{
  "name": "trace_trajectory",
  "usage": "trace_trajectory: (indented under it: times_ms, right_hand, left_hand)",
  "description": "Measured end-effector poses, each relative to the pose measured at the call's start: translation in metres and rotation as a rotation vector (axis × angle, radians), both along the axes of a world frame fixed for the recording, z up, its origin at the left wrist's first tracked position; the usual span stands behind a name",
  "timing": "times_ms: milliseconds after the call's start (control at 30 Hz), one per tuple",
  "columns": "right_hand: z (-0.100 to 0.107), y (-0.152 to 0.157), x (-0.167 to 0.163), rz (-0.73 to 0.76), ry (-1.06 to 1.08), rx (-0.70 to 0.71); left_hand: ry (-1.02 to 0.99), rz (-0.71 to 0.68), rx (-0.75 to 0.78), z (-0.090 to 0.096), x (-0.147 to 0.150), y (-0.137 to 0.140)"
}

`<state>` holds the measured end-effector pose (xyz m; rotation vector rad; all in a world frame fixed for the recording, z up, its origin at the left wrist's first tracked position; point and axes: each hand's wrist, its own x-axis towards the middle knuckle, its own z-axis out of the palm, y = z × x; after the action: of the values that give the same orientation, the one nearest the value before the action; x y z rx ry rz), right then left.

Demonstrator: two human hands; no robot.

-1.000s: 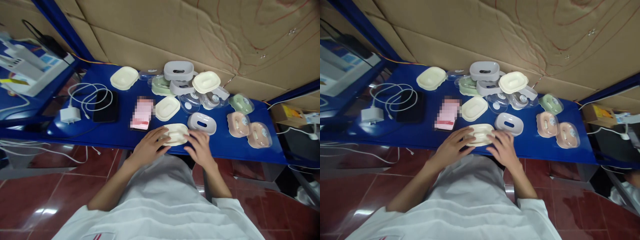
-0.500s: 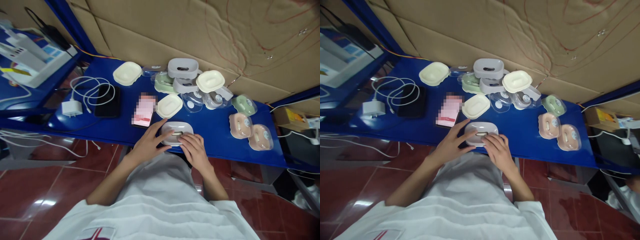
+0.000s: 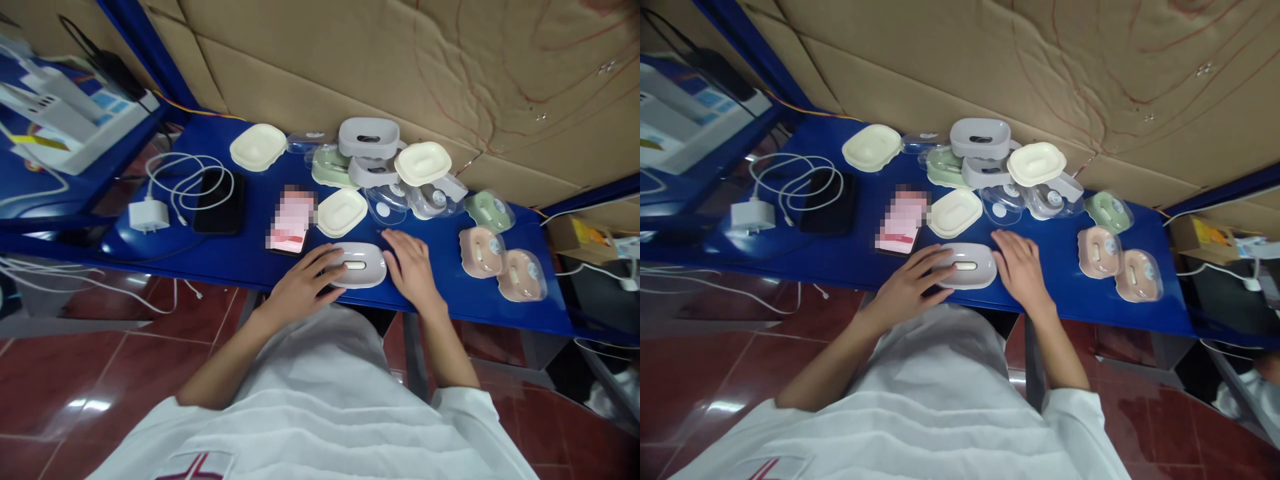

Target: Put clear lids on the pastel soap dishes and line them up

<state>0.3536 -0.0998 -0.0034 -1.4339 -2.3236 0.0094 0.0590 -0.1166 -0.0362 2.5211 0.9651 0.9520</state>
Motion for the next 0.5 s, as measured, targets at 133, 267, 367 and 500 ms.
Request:
trace_trajectory:
  times_ms: [133,267,367,500]
  right_hand:
    - [0.005,0.045,0.01,-0.067,-0.117,-0.02]
    - [0.008,0.046,0.012,-0.049,0.058,-0.062]
    - [0.004,0.022,0.015,-0.122,0.522,-0.077]
    - [-0.022,-0.01,0.03,-0.322,1.058,-0.112]
  left_hand:
    - [0.005,0.005,0.02,0.0,0.0,0.0]
    - [0.03,0.004,0.022,0.001,0.0,0.0]
    - [0.021,-0.006,0.015,0.001,-0.001,0.0]
    - [-0.007,-0.02,-0.011,0.002,-0.001,-0.001]
